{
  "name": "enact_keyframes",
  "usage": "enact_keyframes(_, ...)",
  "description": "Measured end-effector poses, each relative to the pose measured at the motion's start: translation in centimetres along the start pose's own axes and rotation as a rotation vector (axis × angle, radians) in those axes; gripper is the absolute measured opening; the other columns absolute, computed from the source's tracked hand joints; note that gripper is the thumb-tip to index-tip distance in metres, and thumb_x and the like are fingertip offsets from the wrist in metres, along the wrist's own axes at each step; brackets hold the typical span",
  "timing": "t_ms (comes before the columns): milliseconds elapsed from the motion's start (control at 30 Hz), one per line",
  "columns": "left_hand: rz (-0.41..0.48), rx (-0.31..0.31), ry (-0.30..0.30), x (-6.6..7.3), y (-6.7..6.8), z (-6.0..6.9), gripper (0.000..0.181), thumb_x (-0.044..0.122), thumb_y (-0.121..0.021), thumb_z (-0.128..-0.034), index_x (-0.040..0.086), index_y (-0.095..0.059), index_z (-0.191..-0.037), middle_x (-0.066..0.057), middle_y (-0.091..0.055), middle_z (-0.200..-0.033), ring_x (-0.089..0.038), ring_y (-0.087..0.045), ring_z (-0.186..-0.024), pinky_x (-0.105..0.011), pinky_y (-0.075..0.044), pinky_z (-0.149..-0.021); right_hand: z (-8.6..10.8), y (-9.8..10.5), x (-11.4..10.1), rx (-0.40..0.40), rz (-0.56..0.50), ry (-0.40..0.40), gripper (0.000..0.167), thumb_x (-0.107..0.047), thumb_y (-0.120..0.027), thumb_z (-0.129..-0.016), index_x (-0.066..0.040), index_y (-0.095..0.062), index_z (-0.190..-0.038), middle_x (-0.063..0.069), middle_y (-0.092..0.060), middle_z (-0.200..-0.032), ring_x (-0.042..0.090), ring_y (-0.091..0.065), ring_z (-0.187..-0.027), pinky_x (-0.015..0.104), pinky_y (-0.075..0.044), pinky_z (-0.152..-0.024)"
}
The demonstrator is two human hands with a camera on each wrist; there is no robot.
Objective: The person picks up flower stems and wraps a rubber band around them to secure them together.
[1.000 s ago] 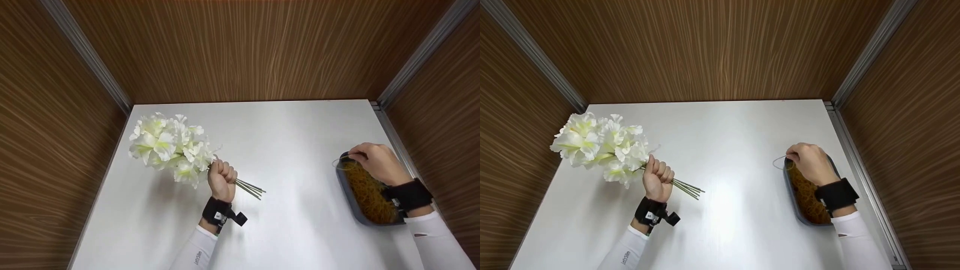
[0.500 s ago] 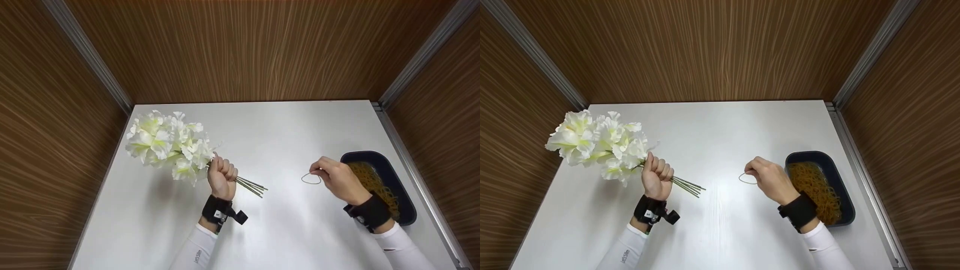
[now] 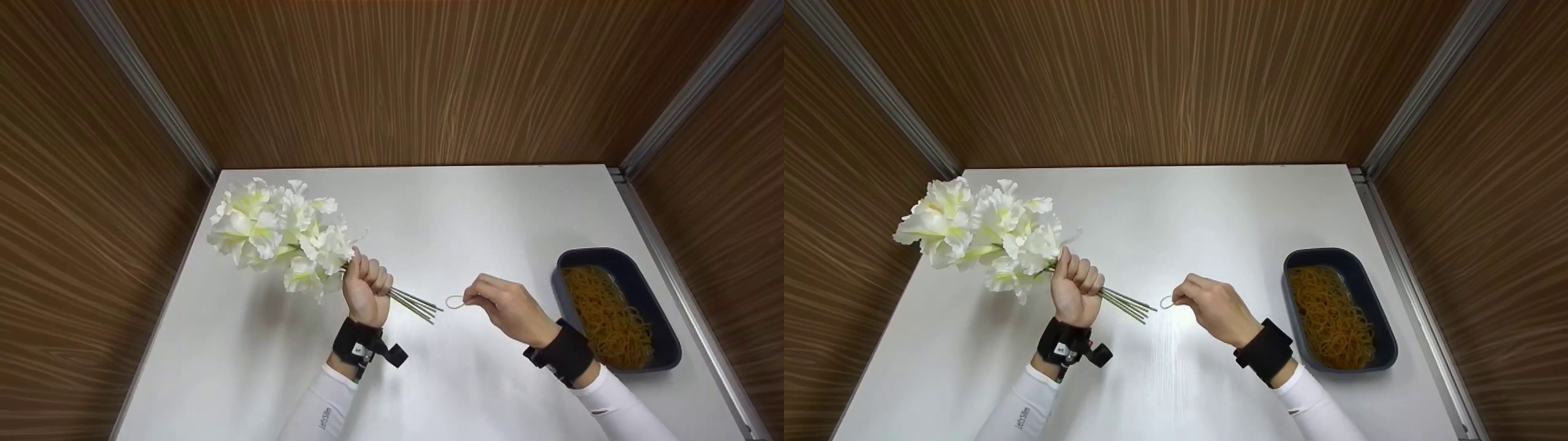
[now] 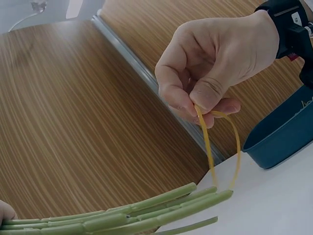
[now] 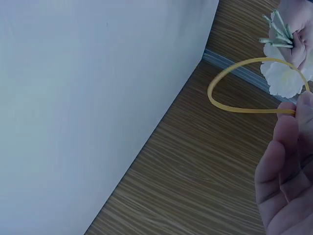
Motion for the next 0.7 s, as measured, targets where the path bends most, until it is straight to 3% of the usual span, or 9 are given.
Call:
enact_keyframes(233,0.008,0.03,0.013,-0.1,0.2,-0.2,0.05,0.029,-0.015,-0.118,0.015,-0.011,-0.07,0.006,-0.006,-0.063,-0.009,-0.004,-0.051,-0.025,0.001,-0.053,-0.4,-1.1,-0.2,-0.014,-0.017,0.011,0.03,0.011,-0.081,-0.082,-0.012,-0.068,-0.095,-0.003,-0.07,-0.088,0.01,-0.07,-0.078,0.017,-0.056,-0.071)
enact_keyframes(533,-0.008,0.061,-0.019,0.2,0.3,-0.3,0.05,0.027,-0.017,-0.118,0.015,-0.013,-0.069,0.006,-0.006,-0.062,-0.008,-0.004,-0.051,-0.024,0.0,-0.052,-0.2,-1.1,0.2,-0.02,0.004,-0.021,0.032,0.012,-0.083,-0.08,-0.013,-0.069,-0.095,-0.005,-0.07,-0.088,0.009,-0.07,-0.076,0.018,-0.055,-0.068)
enact_keyframes(700,-0.019,0.059,0.004,-0.1,0.0,-0.2,0.051,0.028,-0.017,-0.1181,0.015,-0.013,-0.069,0.005,-0.006,-0.062,-0.009,-0.004,-0.051,-0.025,-0.001,-0.052,-0.4,-1.3,0.3,-0.029,-0.022,-0.024,0.027,0.008,-0.082,-0.083,-0.013,-0.069,-0.095,-0.005,-0.07,-0.088,0.009,-0.07,-0.077,0.017,-0.055,-0.068)
Point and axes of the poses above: each hand's wrist, its own z-axis away from the middle knuckle, its own y-axis out of the back of the hand, x = y × z, the point moved 2 cm from there along -z, towards the middle knuckle
